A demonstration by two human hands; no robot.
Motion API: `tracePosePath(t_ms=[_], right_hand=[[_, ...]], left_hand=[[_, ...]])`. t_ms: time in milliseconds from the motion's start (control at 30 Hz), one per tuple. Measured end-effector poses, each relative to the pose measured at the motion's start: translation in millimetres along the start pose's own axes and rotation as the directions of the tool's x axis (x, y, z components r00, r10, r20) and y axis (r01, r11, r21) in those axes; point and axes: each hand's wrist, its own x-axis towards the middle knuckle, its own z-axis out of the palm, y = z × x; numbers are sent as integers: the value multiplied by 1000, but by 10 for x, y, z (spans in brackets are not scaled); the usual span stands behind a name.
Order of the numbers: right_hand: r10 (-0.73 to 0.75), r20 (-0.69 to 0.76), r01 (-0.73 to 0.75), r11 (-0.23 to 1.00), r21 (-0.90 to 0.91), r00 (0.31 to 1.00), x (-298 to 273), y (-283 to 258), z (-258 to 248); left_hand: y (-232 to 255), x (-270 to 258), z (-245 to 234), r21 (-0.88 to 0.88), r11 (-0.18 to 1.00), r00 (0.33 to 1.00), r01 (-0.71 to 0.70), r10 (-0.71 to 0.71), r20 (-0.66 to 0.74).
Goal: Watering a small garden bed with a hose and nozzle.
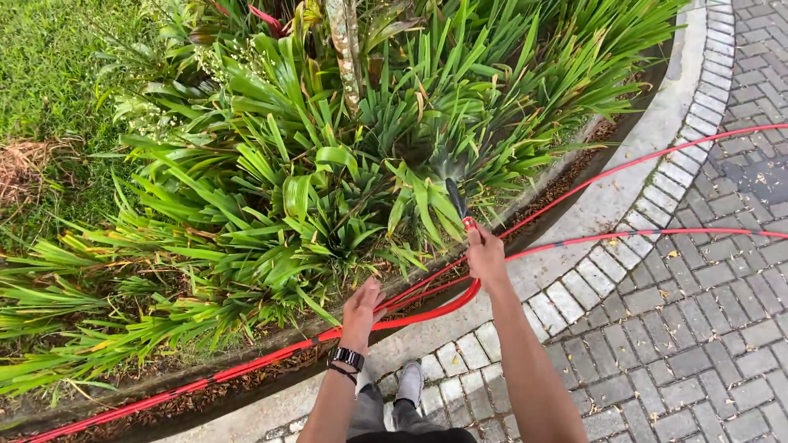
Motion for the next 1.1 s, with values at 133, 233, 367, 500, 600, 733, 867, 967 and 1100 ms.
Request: tracePosePath(t_ms=[133,233,367,500,600,733,867,967,1100], right_hand=[[-7,56,9,999,-36,998,-50,118,327],[29,67,-18,986,-167,997,-138,260,655],[-39,125,68,968,-241,991,-227,399,1021],[-168,205,214,950,-228,964,-149,496,1359],[-18,228,66,977,-203,974,-294,300,1596],[-198,273,268,931,-247,941,-237,511,1845],[-67,328,131,976,-177,942,-401,210,2075],[-112,303,193,948,-253,946,-393,329,2144],[-171,291,259,919,-298,941,-293,377,2242]], left_hand=[[-57,154,-69,-24,1000,1000,19,-19,-22],[-12,218,-117,-22,1000,1000,13,-13,-9],[97,291,-166,-40,999,999,37,-38,-19],[321,359,-170,-55,997,998,51,-53,-31],[295,521,-179,-103,992,995,70,-77,-70],[239,721,-235,-208,978,999,5,-17,-52],[193,1001,-300,-172,979,992,-111,99,-82],[372,850,-331,-209,974,994,-90,73,-88],[572,772,-324,-182,981,994,-60,42,-101]])
